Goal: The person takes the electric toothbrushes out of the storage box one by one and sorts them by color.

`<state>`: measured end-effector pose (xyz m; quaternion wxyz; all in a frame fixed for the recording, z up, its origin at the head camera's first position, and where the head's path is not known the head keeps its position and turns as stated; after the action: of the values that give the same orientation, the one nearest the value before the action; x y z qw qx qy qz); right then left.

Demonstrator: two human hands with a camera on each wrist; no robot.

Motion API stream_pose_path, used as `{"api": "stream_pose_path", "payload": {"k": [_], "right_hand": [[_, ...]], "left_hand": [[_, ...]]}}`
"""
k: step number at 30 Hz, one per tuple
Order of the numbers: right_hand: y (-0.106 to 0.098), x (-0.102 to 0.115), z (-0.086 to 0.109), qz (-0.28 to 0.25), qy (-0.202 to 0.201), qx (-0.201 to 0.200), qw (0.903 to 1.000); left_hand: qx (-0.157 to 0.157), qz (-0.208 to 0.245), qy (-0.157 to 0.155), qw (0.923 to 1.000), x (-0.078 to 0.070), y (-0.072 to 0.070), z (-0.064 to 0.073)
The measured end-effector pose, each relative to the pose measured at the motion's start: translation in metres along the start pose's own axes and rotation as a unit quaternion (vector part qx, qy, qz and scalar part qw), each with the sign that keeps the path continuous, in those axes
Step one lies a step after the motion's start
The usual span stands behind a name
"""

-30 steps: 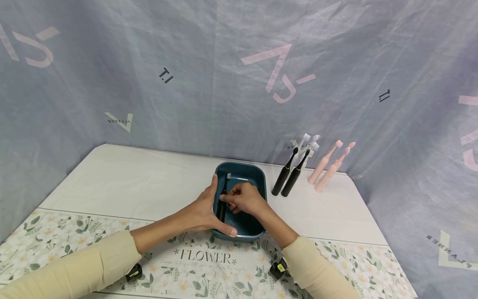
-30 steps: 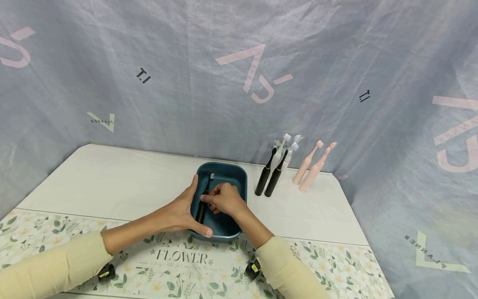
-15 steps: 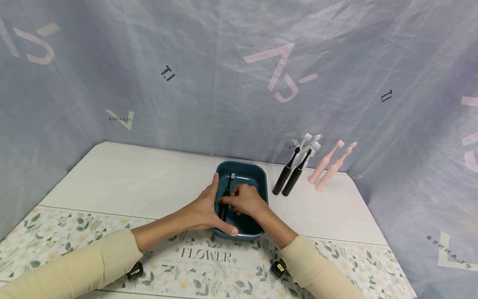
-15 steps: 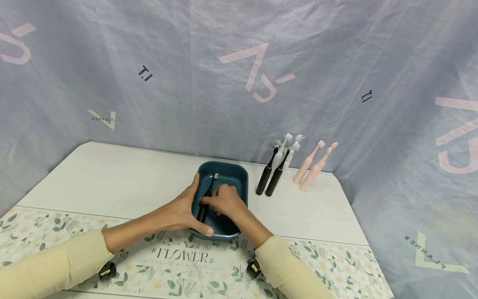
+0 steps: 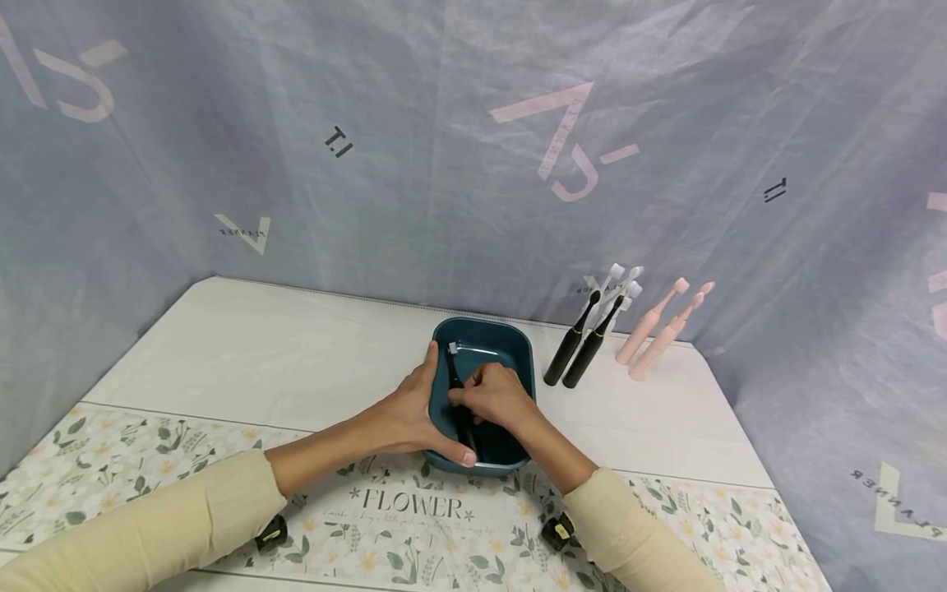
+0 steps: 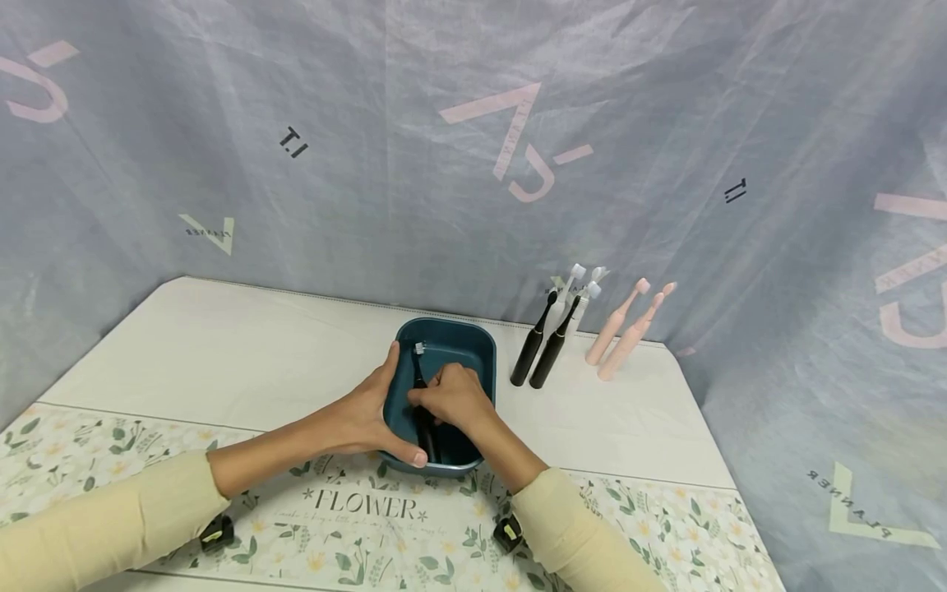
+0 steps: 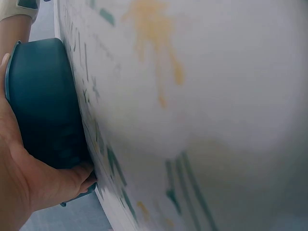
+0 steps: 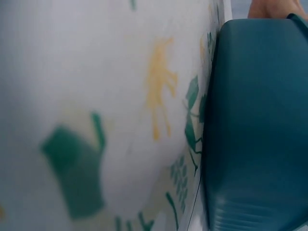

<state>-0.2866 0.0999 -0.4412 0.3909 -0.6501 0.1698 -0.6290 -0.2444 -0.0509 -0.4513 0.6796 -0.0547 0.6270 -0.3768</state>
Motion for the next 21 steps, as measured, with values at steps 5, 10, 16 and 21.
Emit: {"api": "stream_pose_path", "payload": {"k": [5, 10, 16, 21], "right_hand": [[-0.0012, 0.0009, 0.0002, 0.002, -0.003, -0.006, 1.0000], [-0.0019, 0.0017, 0.0002, -0.005, -0.003, -0.009, 0.9999], [-0.0039, 0.0005, 0.0006, -0.019, 0.001, -0.014, 0.9997], [-0.0035, 0.0014, 0.0005, -0.033, 0.001, -0.009, 0.9994]], "left_hand": [[0.002, 0.009, 0.009, 0.9999, -0.0018, -0.0004, -0.0008], [0.007, 0.021, 0.013, 0.9997, -0.0021, -0.0003, -0.0009], [0.014, 0.044, 0.014, 0.9988, -0.0023, 0.0004, -0.0020], [0.013, 0.038, 0.003, 0.9992, -0.0002, 0.0007, -0.0008]]}}
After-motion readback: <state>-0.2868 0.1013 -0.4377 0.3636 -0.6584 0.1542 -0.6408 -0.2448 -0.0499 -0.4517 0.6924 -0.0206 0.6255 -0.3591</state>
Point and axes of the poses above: each hand's wrist, its own z-axis away from the middle knuckle, its own y-axis out of the palm, x = y × z, the point moved 8 cm from there along -z, towards the middle knuckle, and after that the axes turned 9 degrees about -y, right-handed, at the moved point
